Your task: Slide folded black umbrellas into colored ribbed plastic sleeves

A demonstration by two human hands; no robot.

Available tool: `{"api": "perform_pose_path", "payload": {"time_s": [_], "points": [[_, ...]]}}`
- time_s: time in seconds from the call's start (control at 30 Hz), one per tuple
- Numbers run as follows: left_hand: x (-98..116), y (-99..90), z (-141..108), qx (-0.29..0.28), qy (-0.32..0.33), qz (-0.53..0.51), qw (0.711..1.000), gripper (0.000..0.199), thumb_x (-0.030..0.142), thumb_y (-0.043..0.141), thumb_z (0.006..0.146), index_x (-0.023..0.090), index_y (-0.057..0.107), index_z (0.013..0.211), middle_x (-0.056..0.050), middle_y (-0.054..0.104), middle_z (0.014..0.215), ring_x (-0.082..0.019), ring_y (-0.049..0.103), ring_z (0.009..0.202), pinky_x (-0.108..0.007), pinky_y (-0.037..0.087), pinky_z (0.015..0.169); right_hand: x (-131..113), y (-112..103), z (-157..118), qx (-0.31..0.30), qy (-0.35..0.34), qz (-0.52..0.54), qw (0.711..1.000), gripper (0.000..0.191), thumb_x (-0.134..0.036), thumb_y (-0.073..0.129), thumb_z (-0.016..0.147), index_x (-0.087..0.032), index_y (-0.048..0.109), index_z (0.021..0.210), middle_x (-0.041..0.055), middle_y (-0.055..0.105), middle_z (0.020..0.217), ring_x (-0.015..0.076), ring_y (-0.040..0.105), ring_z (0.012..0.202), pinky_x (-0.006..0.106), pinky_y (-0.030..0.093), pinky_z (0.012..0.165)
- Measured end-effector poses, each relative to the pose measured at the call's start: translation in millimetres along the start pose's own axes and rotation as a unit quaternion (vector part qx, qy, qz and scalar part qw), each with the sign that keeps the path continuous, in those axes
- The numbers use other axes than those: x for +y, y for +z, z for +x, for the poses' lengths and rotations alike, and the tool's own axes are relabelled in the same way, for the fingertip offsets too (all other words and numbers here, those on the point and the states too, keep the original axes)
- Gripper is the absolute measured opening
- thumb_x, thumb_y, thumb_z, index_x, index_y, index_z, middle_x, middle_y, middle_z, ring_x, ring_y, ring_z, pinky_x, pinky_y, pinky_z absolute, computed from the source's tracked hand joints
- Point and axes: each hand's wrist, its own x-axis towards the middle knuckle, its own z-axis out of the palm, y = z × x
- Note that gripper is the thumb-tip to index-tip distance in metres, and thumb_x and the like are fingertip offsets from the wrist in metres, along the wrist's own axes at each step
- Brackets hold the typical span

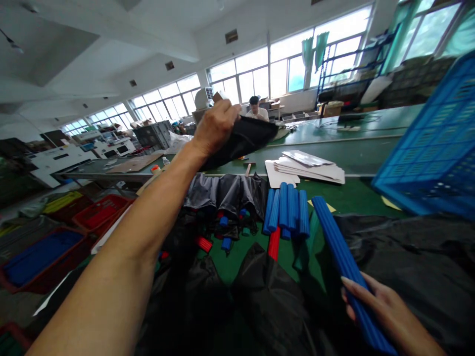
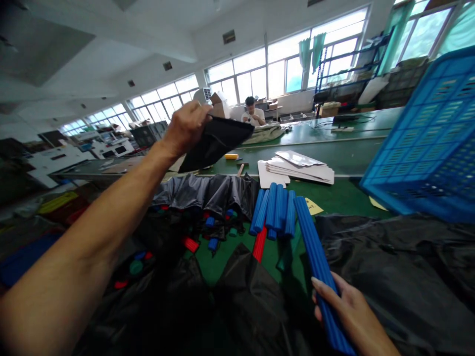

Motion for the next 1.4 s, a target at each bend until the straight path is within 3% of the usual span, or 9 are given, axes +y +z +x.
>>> {"api": "perform_pose_path", "payload": {"time_s": [0.1, 0.23, 0.37, 0.6, 0.8, 0.97, 1.1, 1.27, 1.4], "points": [[6, 43.8, -40, -0.09, 0.0, 0.001, 0.996, 0.034, 0.024, 0.031, 0.095, 0.01, 0.061, 0.105, -0.009, 0.056, 0.092, -0.019, 0.056, 0.096, -0.032, 0.043, 0.086, -4, 12, -1, -0.029, -0.03, -0.02, 0.999, 0.043, -0.058, 0.069, 0.067, -0.021, 0.056, 0.085, 0.0026, 0.062, 0.066, 0.0154, 0.057, 0.051, 0.024, 0.044, 0.045], [19, 104.4, -116, -0.19, -0.096, -0.034, 0.977, 0.029, 0.024, 0.039, 0.093, 0.015, 0.067, 0.096, -0.008, 0.061, 0.086, -0.017, 0.059, 0.083, -0.027, 0.044, 0.076, -21, 47, -7, -0.082, -0.075, -0.065, 0.992, 0.046, -0.055, 0.066, 0.072, -0.023, 0.056, 0.103, -0.0013, 0.058, 0.059, 0.0148, 0.055, 0.048, 0.022, 0.039, 0.042], [36, 134.9, -172, -0.227, -0.189, -0.085, 0.952, 0.028, 0.029, 0.044, 0.092, 0.018, 0.07, 0.094, -0.007, 0.064, 0.09, -0.016, 0.06, 0.082, -0.026, 0.043, 0.076, -47, 89, -5, -0.149, -0.121, -0.099, 0.976, 0.046, -0.048, 0.066, 0.074, -0.021, 0.056, 0.109, -0.0043, 0.054, 0.06, 0.0126, 0.054, 0.048, 0.02, 0.038, 0.042], [47, 142.0, -191, -0.2, -0.307, -0.111, 0.924, 0.027, 0.026, 0.043, 0.093, 0.017, 0.068, 0.096, -0.008, 0.067, 0.094, -0.017, 0.062, 0.089, -0.026, 0.043, 0.079, -54, 117, 22, -0.194, -0.131, -0.196, 0.952, 0.04, -0.034, 0.065, 0.07, -0.019, 0.062, 0.107, -0.0023, 0.061, 0.066, 0.0127, 0.052, 0.048, 0.023, 0.043, 0.045], [50, 130.3, -191, -0.181, -0.206, -0.139, 0.952, 0.026, 0.028, 0.042, 0.094, 0.019, 0.067, 0.094, -0.006, 0.065, 0.093, -0.016, 0.06, 0.087, -0.025, 0.043, 0.079, -76, 143, 62, -0.139, -0.238, -0.28, 0.92, 0.014, -0.024, 0.067, 0.065, -0.018, 0.068, 0.078, -0.0026, 0.06, 0.058, 0.0125, 0.052, 0.051, 0.021, 0.038, 0.048], [54, 129.8, -194, -0.181, -0.136, -0.137, 0.964, 0.028, 0.026, 0.038, 0.094, 0.018, 0.065, 0.091, -0.007, 0.061, 0.087, -0.017, 0.058, 0.085, -0.027, 0.043, 0.078, -109, 187, 103, -0.17, -0.232, -0.236, 0.928, 0.003, -0.012, 0.061, 0.063, -0.014, 0.061, 0.061, -0.0042, 0.049, 0.043, 0.0081, 0.04, 0.039, 0.02, 0.027, 0.039], [50, 140.1, -201, -0.167, -0.135, -0.152, 0.965, 0.029, 0.022, 0.035, 0.094, 0.017, 0.064, 0.089, -0.007, 0.062, 0.086, -0.017, 0.058, 0.084, -0.027, 0.043, 0.08, -125, 227, 139, -0.17, -0.271, -0.171, 0.932, 0.01, -0.022, 0.065, 0.068, -0.014, 0.059, 0.07, -0.0036, 0.055, 0.055, 0.009, 0.047, 0.05, 0.02, 0.036, 0.047], [34, 158.5, -207, -0.134, -0.226, -0.147, 0.954, 0.03, 0.021, 0.035, 0.092, 0.016, 0.062, 0.082, -0.008, 0.062, 0.082, -0.018, 0.058, 0.083, -0.029, 0.043, 0.078, -135, 274, 166, -0.111, -0.311, -0.138, 0.934, 0.036, -0.049, 0.05, 0.084, -0.015, 0.057, 0.075, 0.0012, 0.061, 0.067, 0.0147, 0.055, 0.067, 0.025, 0.045, 0.063], [19, 170.0, -213, -0.108, -0.296, -0.133, 0.94, 0.027, 0.022, 0.037, 0.089, 0.017, 0.062, 0.081, -0.008, 0.063, 0.082, -0.02, 0.058, 0.08, -0.029, 0.043, 0.077, -107, 258, 155, -0.04, -0.343, -0.189, 0.919, 0.034, -0.045, 0.065, 0.076, -0.017, 0.06, 0.096, 0.0041, 0.066, 0.091, 0.0199, 0.059, 0.091, 0.029, 0.044, 0.083]]}}
